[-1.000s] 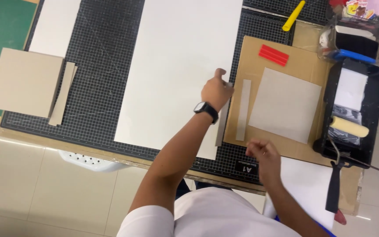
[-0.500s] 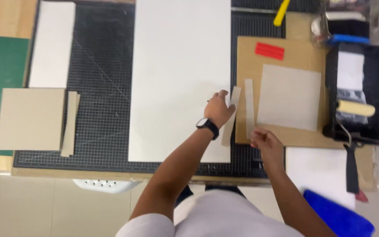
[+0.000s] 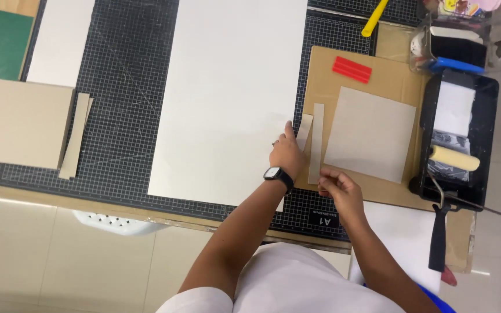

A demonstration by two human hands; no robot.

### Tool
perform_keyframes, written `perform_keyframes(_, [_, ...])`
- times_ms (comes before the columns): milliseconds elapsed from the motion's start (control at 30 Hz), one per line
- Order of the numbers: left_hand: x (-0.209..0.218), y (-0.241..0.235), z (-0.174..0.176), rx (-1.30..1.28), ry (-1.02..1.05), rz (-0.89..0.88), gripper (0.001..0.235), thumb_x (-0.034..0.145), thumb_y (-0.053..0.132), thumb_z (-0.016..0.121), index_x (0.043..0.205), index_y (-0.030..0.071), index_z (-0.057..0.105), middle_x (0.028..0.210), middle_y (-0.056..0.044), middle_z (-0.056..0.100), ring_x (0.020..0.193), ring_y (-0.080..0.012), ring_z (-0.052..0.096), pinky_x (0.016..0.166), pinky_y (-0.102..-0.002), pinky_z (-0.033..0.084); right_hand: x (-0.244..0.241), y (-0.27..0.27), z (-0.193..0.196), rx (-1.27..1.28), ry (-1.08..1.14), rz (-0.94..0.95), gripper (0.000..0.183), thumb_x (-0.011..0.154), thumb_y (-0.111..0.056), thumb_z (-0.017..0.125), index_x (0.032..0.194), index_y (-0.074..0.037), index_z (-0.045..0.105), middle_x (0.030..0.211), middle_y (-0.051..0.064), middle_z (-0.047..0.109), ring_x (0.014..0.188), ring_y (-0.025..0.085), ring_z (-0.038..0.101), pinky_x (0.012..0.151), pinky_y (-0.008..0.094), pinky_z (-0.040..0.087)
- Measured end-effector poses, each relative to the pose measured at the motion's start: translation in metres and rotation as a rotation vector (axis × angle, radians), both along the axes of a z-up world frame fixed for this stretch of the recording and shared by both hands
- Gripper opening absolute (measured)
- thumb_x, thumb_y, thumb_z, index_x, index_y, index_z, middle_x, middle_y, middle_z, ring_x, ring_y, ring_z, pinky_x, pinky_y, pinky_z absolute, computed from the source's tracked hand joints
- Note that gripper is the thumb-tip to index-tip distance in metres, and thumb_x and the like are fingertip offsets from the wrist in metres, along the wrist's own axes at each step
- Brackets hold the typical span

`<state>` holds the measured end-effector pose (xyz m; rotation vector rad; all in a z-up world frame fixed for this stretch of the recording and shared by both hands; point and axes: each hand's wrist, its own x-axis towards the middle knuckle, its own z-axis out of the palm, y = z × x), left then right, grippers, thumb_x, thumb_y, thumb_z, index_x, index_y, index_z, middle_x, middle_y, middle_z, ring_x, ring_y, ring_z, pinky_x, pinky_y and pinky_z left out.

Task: Assembling cardboard components by applying adhesive with a roller, positioning pieces, and smoothing them with a squeegee tool.

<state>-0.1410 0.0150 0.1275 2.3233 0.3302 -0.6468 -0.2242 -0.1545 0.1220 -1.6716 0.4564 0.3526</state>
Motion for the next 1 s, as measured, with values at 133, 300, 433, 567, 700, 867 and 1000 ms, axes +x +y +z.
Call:
perform_keyframes(133, [-0.002, -0.007, -0.008, -0.004, -0.021, 0.049, 0.085, 0.093, 0.017, 0.061, 0.162, 0.003, 0.013, 0.132, -0.021, 0.060, 0.124, -0.0384, 0.063, 0.103, -0.049, 0.057, 0.001, -0.007, 0.006, 0.009, -0.018, 0.036, 0.033, 0.096, -0.007, 0.071, 0.127, 0.002, 0.068, 0.105, 0.019, 0.071, 0.094, 0.021, 0.068, 0.083, 0.037, 0.061])
perform_keyframes(300, [-0.020, 0.009, -0.016, -0.399, -0.125, 0.290, 0.098, 0.078, 0.021, 0.076, 0.157, 0.002, 0.021, 0.104, -0.014, 0.073, 0.106, -0.0354, 0.073, 0.093, -0.047, 0.059, 0.008, 0.004, 0.009, 0.082, -0.060, 0.060, 0.036, 0.093, -0.007, 0.074, 0.128, 0.000, 0.068, 0.108, 0.019, 0.070, 0.096, 0.022, 0.069, 0.084, 0.039, 0.062])
perform_keyframes(433, [-0.038, 0.034, -0.022, -0.675, -0.102, 0.420, 0.111, 0.066, 0.031, 0.090, 0.156, 0.009, 0.029, 0.099, -0.006, 0.074, 0.095, -0.0216, 0.074, 0.087, -0.037, 0.061, 0.011, 0.036, 0.005, 0.269, -0.037, 0.051, 0.040, 0.089, -0.009, 0.078, 0.127, -0.001, 0.067, 0.109, 0.015, 0.068, 0.098, 0.024, 0.070, 0.083, 0.041, 0.063])
perform_keyframes(567, [-0.060, 0.076, 0.009, -0.940, -0.111, 0.451, 0.105, 0.075, 0.022, 0.087, 0.159, 0.007, 0.027, 0.108, -0.015, 0.070, 0.100, -0.0232, 0.070, 0.090, -0.036, 0.060, 0.015, 0.070, -0.004, 0.363, 0.021, 0.063, 0.031, 0.085, -0.005, 0.082, 0.114, -0.004, 0.071, 0.100, 0.011, 0.069, 0.091, 0.026, 0.074, 0.077, 0.044, 0.066])
perform_keyframes(700, [-0.071, 0.130, 0.006, -1.031, -0.193, 0.369, 0.093, 0.082, 0.018, 0.085, 0.159, 0.008, 0.033, 0.115, -0.016, 0.068, 0.105, -0.0235, 0.069, 0.093, -0.035, 0.060, 0.013, 0.124, 0.015, 0.353, 0.001, 0.101, 0.030, 0.083, -0.002, 0.083, 0.110, -0.003, 0.071, 0.096, 0.010, 0.070, 0.086, 0.024, 0.075, 0.072, 0.041, 0.066])
perform_keyframes(867, [-0.069, 0.210, -0.012, -0.755, -0.340, 0.317, 0.074, 0.097, 0.037, 0.069, 0.158, 0.011, 0.037, 0.141, -0.019, 0.053, 0.125, -0.0303, 0.060, 0.107, -0.043, 0.054, 0.023, 0.187, -0.011, 0.422, -0.019, 0.031, 0.035, 0.086, -0.005, 0.080, 0.119, -0.006, 0.068, 0.101, 0.013, 0.072, 0.089, 0.024, 0.075, 0.078, 0.038, 0.066])
perform_keyframes(1000, [-0.059, 0.252, -0.062, 0.067, -0.605, -0.184, 0.066, 0.110, 0.039, 0.049, 0.166, 0.016, 0.024, 0.169, -0.017, 0.027, 0.155, -0.0353, 0.030, 0.128, -0.052, 0.027, 0.029, 0.205, -0.067, 0.551, -0.040, -0.152, 0.035, 0.089, -0.011, 0.078, 0.121, -0.019, 0.065, 0.108, 0.012, 0.075, 0.095, 0.023, 0.076, 0.087, 0.032, 0.062])
